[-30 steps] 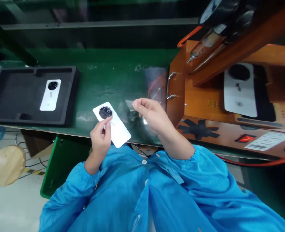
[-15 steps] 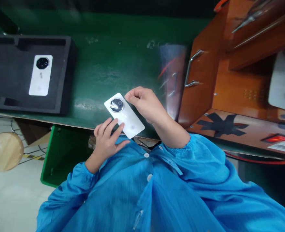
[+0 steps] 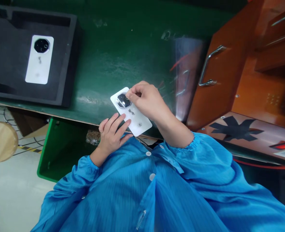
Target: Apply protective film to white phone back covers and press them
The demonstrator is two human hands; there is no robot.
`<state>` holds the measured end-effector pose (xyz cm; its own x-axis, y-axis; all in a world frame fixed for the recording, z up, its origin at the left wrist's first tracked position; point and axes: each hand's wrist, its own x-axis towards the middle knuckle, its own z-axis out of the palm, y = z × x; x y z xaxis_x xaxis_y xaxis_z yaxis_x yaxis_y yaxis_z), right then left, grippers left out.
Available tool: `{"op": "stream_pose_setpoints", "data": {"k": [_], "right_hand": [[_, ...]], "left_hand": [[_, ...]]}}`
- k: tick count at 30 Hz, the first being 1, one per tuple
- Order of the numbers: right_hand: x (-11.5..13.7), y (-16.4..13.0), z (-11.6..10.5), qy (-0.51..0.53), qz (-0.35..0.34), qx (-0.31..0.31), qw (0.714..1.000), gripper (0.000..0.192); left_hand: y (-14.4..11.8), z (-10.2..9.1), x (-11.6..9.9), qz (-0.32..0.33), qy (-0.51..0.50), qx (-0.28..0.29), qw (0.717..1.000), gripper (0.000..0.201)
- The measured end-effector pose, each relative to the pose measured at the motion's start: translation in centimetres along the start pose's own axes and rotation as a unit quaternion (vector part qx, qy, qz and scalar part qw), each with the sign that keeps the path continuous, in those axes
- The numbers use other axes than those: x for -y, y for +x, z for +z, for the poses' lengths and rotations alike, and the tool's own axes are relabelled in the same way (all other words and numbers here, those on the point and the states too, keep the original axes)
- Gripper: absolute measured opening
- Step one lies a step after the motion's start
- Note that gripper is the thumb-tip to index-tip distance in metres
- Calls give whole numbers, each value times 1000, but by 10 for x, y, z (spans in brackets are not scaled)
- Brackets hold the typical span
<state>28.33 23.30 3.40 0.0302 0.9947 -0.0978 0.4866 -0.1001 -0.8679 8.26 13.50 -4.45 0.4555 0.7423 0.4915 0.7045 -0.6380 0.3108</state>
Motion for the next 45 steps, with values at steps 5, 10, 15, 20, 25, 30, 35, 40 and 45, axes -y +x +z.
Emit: {"op": "stream_pose_setpoints", "data": {"k": [5, 10, 15, 20, 25, 30, 35, 40, 45], "right_hand": [[-7, -1, 4, -28, -15, -20, 999, 13], [-7, -2, 6, -33, -9, -26, 999, 15], [-10, -1, 6, -38, -20, -34, 999, 12], [-12, -1, 7, -46, -27, -37, 998, 12], [-11, -1, 7, -58, -31, -38, 997, 13], [-10, -2, 6, -64, -38, -48, 996, 12], [-7, -2, 7, -74, -21, -46, 996, 12], [-7, -2, 9, -81, -19, -53, 995, 13], [-9, -2, 11, -103, -29, -65, 992, 15]], "left_hand": [[-2, 3, 1, -7, -8, 9, 1000, 60], [-1, 2, 2, 17, 24, -5, 1000, 58], [-3, 4, 2, 7, 23, -3, 1000, 56], [-8, 7, 4, -16, -11, 14, 1000, 58], [-6, 5, 4, -4, 25, 14, 1000, 56], [-1, 3, 2, 27, 52, -18, 998, 53], [-4, 3, 3, 11, 43, 0, 999, 53], [0, 1, 2, 29, 53, -15, 998, 51], [5, 1, 2, 44, 37, -35, 998, 50]]}}
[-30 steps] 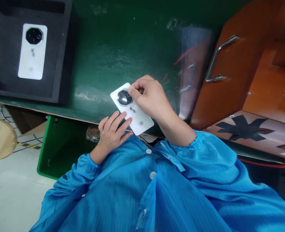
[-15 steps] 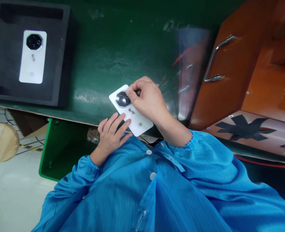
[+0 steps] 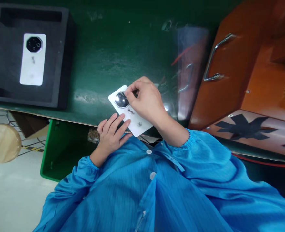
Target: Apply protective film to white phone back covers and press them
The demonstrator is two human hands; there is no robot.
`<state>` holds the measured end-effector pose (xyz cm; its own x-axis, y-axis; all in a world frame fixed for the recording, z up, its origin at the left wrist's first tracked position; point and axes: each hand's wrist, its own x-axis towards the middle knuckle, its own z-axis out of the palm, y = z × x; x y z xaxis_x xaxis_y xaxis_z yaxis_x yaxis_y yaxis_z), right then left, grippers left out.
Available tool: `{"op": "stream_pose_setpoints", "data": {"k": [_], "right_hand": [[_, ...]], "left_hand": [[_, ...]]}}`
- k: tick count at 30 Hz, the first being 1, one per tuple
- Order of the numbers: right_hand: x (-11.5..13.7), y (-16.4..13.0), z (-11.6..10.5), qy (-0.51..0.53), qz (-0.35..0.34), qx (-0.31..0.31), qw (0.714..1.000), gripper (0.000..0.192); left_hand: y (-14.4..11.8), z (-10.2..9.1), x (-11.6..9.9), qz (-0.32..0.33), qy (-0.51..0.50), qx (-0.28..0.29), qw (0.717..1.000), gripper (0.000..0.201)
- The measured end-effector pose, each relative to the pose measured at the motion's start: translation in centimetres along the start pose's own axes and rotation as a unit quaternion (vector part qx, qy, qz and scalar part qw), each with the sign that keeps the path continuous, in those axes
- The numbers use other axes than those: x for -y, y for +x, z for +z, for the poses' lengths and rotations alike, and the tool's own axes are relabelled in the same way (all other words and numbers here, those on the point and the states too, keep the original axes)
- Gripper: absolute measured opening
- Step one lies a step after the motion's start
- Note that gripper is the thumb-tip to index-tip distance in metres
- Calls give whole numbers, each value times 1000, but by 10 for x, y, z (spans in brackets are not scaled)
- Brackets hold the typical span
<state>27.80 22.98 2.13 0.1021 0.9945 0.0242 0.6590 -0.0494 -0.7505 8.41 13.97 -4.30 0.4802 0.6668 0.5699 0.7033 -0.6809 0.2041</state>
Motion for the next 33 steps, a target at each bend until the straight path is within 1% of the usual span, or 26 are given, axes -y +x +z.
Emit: {"op": "stream_pose_setpoints", "data": {"k": [7, 13, 16, 20, 23, 25, 28, 31, 33], "right_hand": [[4, 0, 0, -14, 6, -3, 1000, 12], [5, -1, -2, -23, 24, 16, 999, 12], [-1, -1, -3, -3, -5, -3, 1000, 6], [-6, -6, -11, 0, -61, -42, 997, 17], [-6, -23, -25, -18, -105, -77, 991, 23], [-6, -42, -36, -32, -138, -85, 986, 25], [-11, -69, -48, -76, -171, -73, 980, 27], [-18, -82, -56, -140, -179, -75, 971, 30], [-18, -85, -62, -178, -175, -88, 964, 33]], "left_hand": [[0, -1, -1, -6, -4, 5, 1000, 50], [2, -2, 0, 2, 1, 0, 1000, 48], [3, -2, 1, 1, 1, 4, 1000, 48], [1, -1, 0, 2, -1, 6, 1000, 47], [1, -3, 0, 6, -5, 12, 1000, 48], [3, -10, 6, 3, -5, 25, 1000, 47], [7, -30, 27, -33, 4, 31, 999, 48], [9, -52, 50, -54, -5, 24, 998, 48], [6, -62, 55, -65, -13, 1, 998, 49]]}}
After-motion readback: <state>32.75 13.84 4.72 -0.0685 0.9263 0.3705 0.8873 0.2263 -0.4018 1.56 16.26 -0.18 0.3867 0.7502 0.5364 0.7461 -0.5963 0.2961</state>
